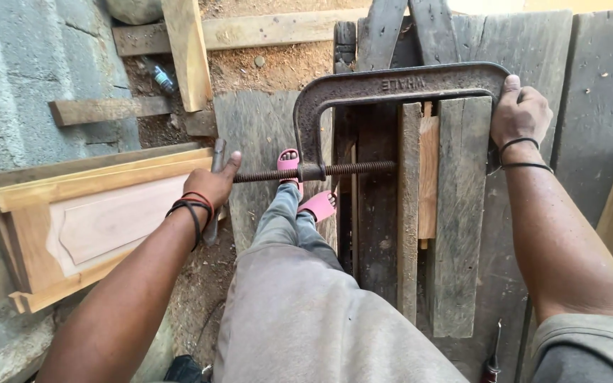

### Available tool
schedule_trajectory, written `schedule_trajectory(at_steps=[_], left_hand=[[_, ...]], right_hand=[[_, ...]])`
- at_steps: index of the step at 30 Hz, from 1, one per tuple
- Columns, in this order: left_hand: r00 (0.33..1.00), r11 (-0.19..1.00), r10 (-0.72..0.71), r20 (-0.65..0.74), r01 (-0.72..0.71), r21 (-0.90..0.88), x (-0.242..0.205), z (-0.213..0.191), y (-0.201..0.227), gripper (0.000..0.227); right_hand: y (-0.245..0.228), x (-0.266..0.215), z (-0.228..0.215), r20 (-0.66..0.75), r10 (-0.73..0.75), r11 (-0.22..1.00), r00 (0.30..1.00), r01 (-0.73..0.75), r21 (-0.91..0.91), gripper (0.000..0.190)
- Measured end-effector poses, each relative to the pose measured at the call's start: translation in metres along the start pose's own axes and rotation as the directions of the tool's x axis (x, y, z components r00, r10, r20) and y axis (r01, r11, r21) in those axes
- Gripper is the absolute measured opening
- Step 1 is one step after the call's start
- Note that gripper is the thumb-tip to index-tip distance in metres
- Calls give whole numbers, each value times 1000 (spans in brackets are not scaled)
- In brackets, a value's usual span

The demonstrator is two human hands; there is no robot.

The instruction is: Clamp together several wood planks using a large C-clamp.

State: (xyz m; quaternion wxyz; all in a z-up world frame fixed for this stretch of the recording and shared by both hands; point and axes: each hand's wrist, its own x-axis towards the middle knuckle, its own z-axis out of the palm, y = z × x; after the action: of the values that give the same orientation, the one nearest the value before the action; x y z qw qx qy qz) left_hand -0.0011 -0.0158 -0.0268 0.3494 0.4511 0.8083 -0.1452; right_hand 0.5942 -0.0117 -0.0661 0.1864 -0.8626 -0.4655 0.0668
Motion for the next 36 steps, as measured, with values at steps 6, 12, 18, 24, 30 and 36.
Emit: schedule_trajectory(at_steps=[6, 12, 18, 24, 30, 36], left_hand=[[910, 961, 176, -376, -242, -134, -27, 28, -16, 84], [691, 762, 277, -668, -581, -285, -32, 52, -21, 59], [595, 614, 316, -739, -723, -319, -17, 70, -26, 50], [709, 733, 272, -651, -591, -337, -44, 30, -11, 53], [438, 867, 355, -826, -485, 115, -4, 63, -52, 63], [828, 710, -200, 524, 491, -504, -109, -42, -38, 104]], right_hand=[[-19, -6, -12, 30, 71, 996, 997, -73, 55, 59], [-15, -6, -10, 11, 50, 997, 999, -51, 52, 59], [-29, -11, -20, -8, 85, 995, 996, -85, 52, 49], [3, -8, 8, -73, -39, 999, 997, 40, 17, 41], [5, -8, 7, -49, -31, 997, 998, 34, 69, 32], [-2, -11, 4, -71, -17, 994, 997, 25, 108, 30]])
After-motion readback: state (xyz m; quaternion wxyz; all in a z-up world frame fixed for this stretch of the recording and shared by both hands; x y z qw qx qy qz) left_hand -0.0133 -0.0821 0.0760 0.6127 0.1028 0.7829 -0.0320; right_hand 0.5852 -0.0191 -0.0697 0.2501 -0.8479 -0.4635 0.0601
